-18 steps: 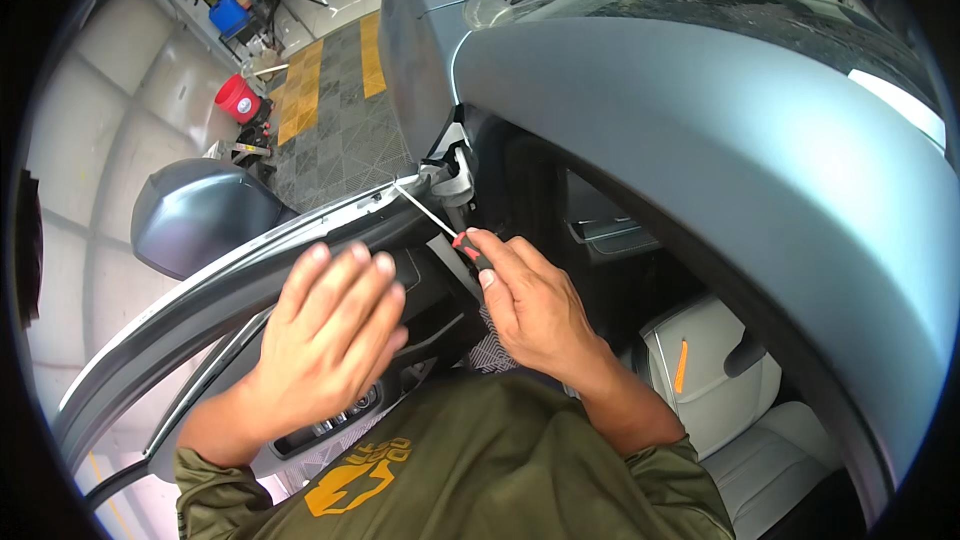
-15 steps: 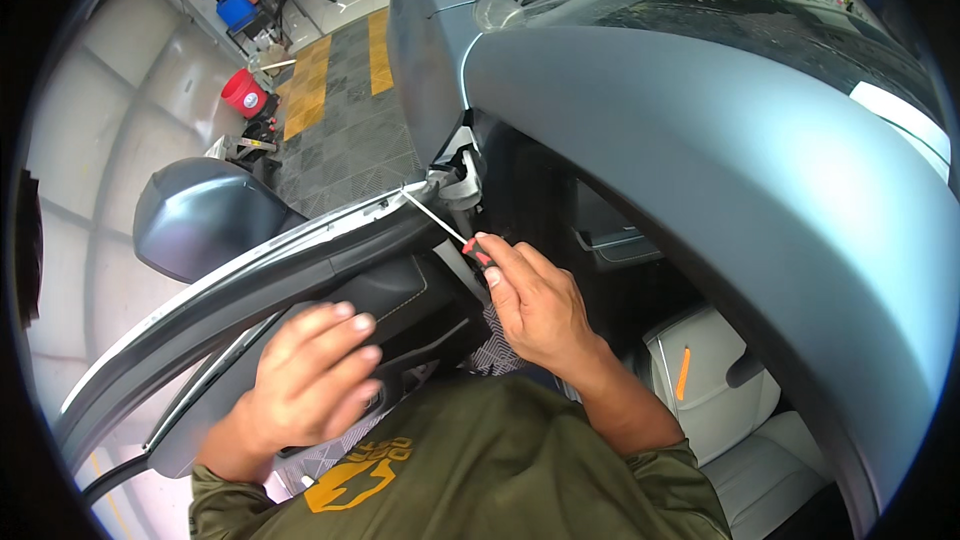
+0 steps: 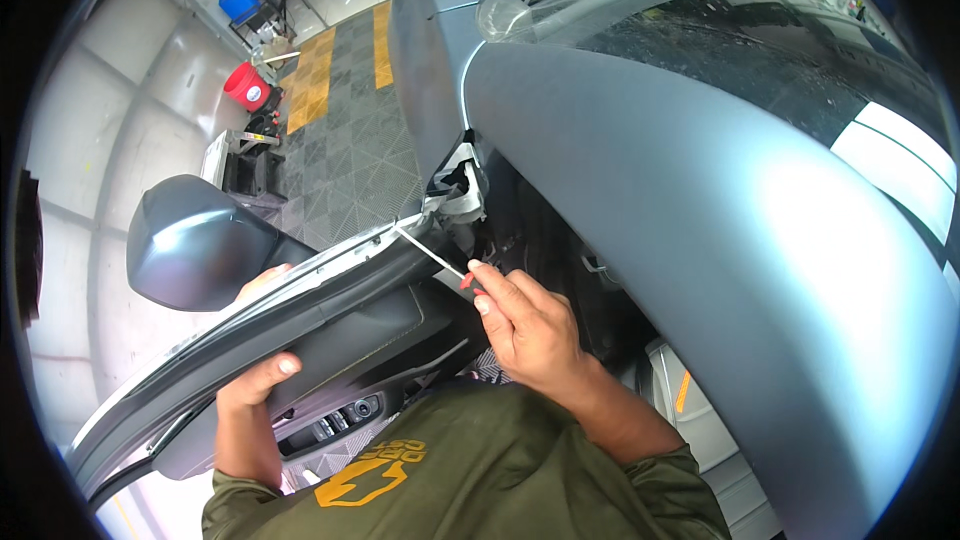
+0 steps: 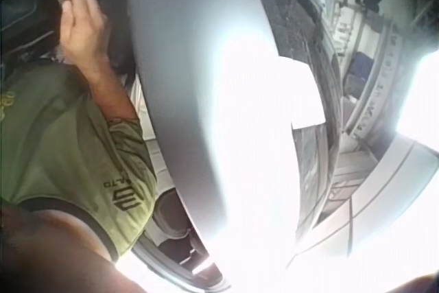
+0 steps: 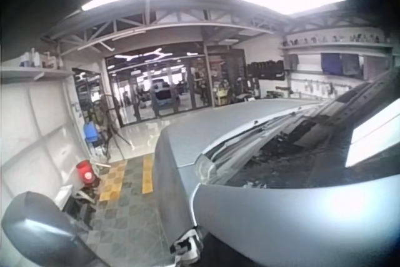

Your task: The person uses a screwdriver to pry and remove a door trim panel from a car door, then attempts to reattach it. The person repeatedly pries the panel at the top edge and tries to snap it back into place.

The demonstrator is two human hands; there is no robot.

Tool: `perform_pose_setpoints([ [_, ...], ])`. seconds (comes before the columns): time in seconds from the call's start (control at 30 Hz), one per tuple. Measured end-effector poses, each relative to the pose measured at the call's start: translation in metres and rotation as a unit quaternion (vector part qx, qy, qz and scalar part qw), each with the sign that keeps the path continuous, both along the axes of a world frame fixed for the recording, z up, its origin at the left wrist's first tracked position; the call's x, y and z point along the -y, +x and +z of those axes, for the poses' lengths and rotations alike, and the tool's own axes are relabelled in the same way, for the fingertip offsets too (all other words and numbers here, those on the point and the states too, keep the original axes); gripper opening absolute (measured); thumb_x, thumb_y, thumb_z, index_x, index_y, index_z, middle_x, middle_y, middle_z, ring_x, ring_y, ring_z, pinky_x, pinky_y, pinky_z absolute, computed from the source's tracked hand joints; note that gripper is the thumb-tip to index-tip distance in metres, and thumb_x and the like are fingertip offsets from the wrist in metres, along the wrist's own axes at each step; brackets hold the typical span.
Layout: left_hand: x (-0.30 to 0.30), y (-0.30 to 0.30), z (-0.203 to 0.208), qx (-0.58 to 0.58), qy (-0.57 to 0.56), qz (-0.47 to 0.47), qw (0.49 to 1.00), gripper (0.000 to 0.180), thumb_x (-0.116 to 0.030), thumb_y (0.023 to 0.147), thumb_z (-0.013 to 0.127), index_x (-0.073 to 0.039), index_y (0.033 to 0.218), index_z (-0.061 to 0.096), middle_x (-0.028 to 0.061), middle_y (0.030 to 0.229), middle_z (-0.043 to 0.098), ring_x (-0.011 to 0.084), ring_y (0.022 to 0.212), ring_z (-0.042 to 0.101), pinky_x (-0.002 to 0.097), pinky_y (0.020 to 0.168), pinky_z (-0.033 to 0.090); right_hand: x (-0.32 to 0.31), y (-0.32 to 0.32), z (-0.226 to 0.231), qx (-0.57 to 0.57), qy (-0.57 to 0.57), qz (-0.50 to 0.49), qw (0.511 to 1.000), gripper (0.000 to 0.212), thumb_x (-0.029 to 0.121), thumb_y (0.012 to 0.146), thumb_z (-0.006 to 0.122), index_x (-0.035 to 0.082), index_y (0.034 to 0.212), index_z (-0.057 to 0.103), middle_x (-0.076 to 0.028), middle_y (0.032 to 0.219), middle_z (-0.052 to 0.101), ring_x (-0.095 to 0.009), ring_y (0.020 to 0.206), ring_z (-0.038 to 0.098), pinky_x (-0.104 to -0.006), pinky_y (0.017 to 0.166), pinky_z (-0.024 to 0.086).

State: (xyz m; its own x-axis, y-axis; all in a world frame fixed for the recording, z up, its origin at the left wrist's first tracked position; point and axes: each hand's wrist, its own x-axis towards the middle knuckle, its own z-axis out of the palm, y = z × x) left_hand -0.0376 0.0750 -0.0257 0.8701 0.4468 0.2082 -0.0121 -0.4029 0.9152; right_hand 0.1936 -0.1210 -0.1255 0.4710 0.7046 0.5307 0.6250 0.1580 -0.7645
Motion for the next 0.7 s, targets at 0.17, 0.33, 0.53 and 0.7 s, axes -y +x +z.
perform_pose_setpoints([
  [0.17,-0.014,0.003,0.008,-0.069,0.078,-0.027,0.994,0.084,-0.038,0.067,0.092,0.007,0.13,0.059,0.0245,0.137,0.056,0.0343,0.125,0.057,0.0424,0.106,0.043,-0.007,0.007,-0.009,0.039,0.005,0.001,0.999,0.033,0.004,0.091,0.065,-0.001,0.123,0.063,-0.009,0.075,0.056,-0.023,0.053,0.054,-0.0343,0.05,0.046],
  [0.33,-0.014,0.008,0.008,-0.063,0.075,-0.039,0.994,0.084,-0.032,0.069,0.091,0.007,0.134,0.056,0.0234,0.138,0.056,0.0333,0.125,0.057,0.0404,0.105,0.044,-0.006,0.0,-0.006,0.012,-0.001,-0.015,1.0,0.031,0.0,0.089,0.066,-0.004,0.119,0.066,-0.009,0.074,0.058,-0.02,0.053,0.054,-0.0333,0.05,0.046],
  [0.53,-0.007,0.008,0.008,-0.054,0.036,-0.021,0.998,0.083,-0.027,0.071,0.09,0.007,0.137,0.053,0.0224,0.139,0.056,0.0325,0.125,0.057,0.0396,0.107,0.042,-0.01,-0.01,-0.009,0.004,0.028,-0.022,0.999,0.031,0.0,0.089,0.066,-0.006,0.119,0.065,-0.011,0.075,0.059,-0.02,0.055,0.055,-0.032,0.05,0.046],
  [0.7,-0.011,0.012,0.014,-0.044,0.082,-0.089,0.992,0.08,-0.001,0.08,0.079,0.002,0.148,0.038,0.0241,0.144,0.05,0.0299,0.134,0.051,0.0411,0.11,0.043,-0.008,-0.018,-0.002,-0.008,0.015,-0.044,0.999,0.032,-0.003,0.087,0.067,-0.006,0.119,0.065,-0.011,0.074,0.059,-0.02,0.055,0.056,-0.0318,0.05,0.046],
])
